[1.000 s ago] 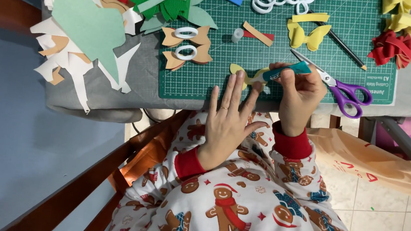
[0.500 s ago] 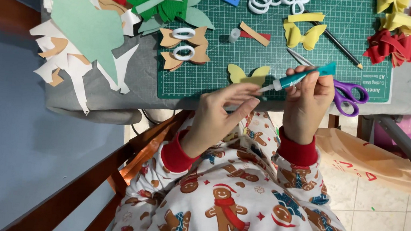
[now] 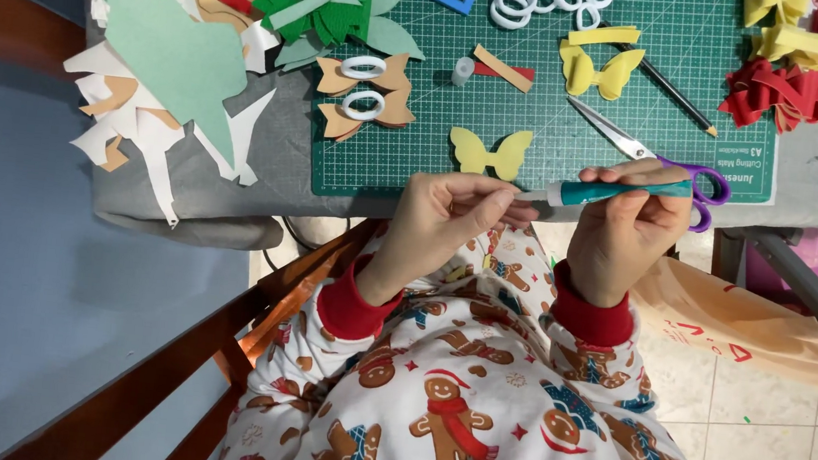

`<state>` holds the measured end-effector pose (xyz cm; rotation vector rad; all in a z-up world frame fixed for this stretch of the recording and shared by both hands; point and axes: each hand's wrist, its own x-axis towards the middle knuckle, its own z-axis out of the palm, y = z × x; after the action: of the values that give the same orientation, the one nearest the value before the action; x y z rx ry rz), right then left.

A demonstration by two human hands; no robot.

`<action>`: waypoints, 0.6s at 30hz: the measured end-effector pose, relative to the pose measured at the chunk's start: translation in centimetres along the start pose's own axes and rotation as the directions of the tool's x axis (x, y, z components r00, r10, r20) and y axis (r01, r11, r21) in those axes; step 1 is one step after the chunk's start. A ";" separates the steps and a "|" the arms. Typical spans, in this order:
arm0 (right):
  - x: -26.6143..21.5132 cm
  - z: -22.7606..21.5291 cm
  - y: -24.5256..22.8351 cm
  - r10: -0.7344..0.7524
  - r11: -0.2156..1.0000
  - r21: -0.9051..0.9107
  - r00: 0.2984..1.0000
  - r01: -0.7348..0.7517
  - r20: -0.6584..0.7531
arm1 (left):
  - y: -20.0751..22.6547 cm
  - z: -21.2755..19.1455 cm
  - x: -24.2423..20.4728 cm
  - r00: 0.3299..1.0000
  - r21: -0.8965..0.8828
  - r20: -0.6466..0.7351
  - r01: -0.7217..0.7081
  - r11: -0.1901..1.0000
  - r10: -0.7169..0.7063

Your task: Assembling small leather or fabric accessories like bows and butterflies using glue.

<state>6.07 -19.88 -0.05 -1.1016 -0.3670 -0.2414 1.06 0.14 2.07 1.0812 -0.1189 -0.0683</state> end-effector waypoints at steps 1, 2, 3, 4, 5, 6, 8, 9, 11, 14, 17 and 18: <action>-0.1 -0.2 0.1 -0.001 1.000 0.001 1.000 0.001 -0.001 | 0.3 0.1 0.0 1.000 0.001 0.001 0.000 1.000 0.000; -0.2 -0.3 0.2 0.008 1.000 0.027 1.000 -0.007 -0.023 | 0.5 0.2 -0.1 1.000 0.017 0.012 -0.007 1.000 0.007; -0.3 -0.5 0.4 0.018 0.998 0.053 0.999 -0.015 -0.045 | 0.8 0.3 -0.1 1.000 0.033 0.023 -0.014 0.999 0.013; -0.4 -0.6 0.5 0.017 0.998 0.053 0.999 -0.014 -0.046 | 0.9 0.4 -0.1 1.000 0.034 0.025 -0.013 0.999 0.012; -0.4 -0.7 0.6 0.054 0.994 0.094 0.995 -0.047 -0.082 | 1.1 0.6 -0.2 0.999 0.055 0.031 -0.018 0.998 0.016; -0.4 -0.9 0.8 0.093 0.988 0.136 0.989 -0.077 -0.115 | 1.3 0.7 -0.2 0.999 0.076 0.037 -0.022 0.997 0.019; -0.5 -1.1 1.0 0.122 0.981 0.165 0.983 -0.099 -0.138 | 1.4 0.9 -0.3 0.999 0.085 0.033 -0.026 0.996 0.023; -0.6 -1.2 1.2 0.152 0.974 0.194 0.975 -0.119 -0.160 | 1.4 0.9 -0.3 0.999 0.092 0.029 -0.030 0.995 0.028; -0.5 -1.0 1.1 0.188 0.966 0.208 0.967 -0.151 -0.171 | 1.4 1.0 -0.4 0.999 0.106 0.029 -0.021 0.994 0.018; -0.6 -1.2 1.2 0.273 0.943 0.248 0.944 -0.224 -0.185 | 1.3 1.0 -0.5 0.999 0.111 0.031 -0.013 0.994 0.010; -0.5 -1.3 1.1 0.353 0.893 0.345 0.925 -0.288 -0.144 | 1.4 1.2 -0.5 1.000 0.102 0.029 -0.004 0.995 0.001; -0.4 -1.3 1.1 0.379 0.856 0.413 0.920 -0.310 -0.096 | 1.5 1.2 -0.5 1.000 0.104 0.025 0.004 0.995 -0.007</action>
<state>6.32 -20.53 -1.65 -0.7248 -0.0473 0.0594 0.40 -0.18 3.96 1.1852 -0.1438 -0.0814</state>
